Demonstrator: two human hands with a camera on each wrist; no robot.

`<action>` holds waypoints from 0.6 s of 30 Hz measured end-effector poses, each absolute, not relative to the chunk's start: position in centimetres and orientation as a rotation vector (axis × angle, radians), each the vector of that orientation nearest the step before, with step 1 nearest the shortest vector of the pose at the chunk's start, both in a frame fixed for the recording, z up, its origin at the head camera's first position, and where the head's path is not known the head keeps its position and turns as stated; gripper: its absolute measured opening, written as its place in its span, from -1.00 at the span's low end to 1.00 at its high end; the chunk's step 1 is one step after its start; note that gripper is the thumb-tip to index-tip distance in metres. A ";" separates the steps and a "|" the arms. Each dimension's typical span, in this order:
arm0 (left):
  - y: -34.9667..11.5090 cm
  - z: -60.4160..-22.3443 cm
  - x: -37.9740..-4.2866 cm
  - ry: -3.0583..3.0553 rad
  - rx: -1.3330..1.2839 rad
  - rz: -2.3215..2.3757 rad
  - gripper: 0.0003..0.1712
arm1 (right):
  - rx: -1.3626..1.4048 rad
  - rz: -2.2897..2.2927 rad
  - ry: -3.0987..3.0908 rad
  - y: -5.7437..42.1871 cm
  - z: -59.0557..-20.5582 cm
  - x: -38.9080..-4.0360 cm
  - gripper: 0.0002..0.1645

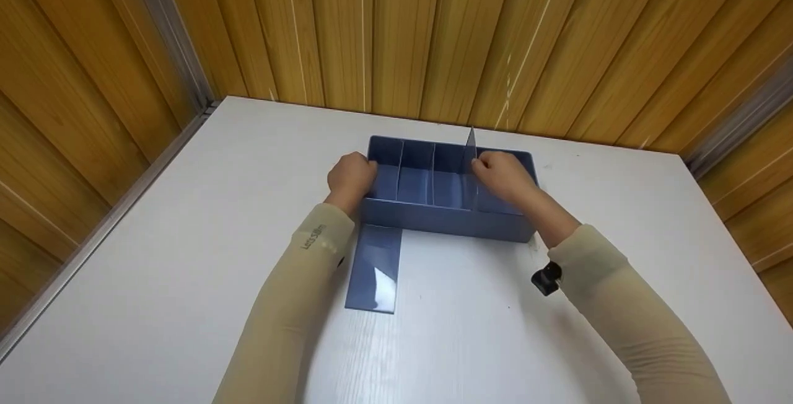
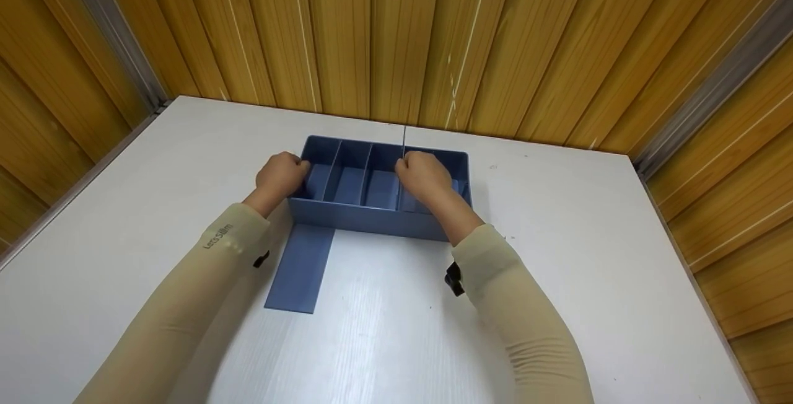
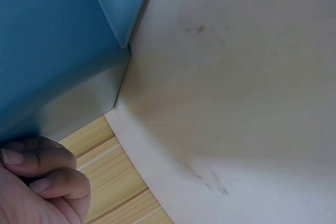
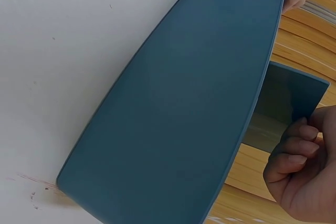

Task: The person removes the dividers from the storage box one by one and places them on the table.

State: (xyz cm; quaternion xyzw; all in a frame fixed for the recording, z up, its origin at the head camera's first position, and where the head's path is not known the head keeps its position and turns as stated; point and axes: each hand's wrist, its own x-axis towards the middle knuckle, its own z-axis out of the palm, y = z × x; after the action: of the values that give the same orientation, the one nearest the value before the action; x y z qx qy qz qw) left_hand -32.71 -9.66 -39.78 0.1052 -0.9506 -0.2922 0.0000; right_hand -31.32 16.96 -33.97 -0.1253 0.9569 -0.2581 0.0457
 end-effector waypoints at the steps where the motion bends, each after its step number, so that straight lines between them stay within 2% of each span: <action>1: -9.7 -39.8 -32.7 -2.986 0.329 -0.920 -0.58 | -0.385 -0.784 2.926 17.0 -33.9 -31.3 -0.55; 18: -9.4 -39.9 -32.8 -2.988 0.319 -0.940 -0.59 | -0.330 -0.717 2.970 16.9 -33.6 -30.7 -0.54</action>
State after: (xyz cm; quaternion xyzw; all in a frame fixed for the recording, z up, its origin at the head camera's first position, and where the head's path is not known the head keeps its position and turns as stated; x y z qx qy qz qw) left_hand -32.80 -9.43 -39.94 0.1014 -0.9490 -0.2985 -0.0037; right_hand -30.71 16.87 -33.57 -0.1072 0.9659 -0.2331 0.0342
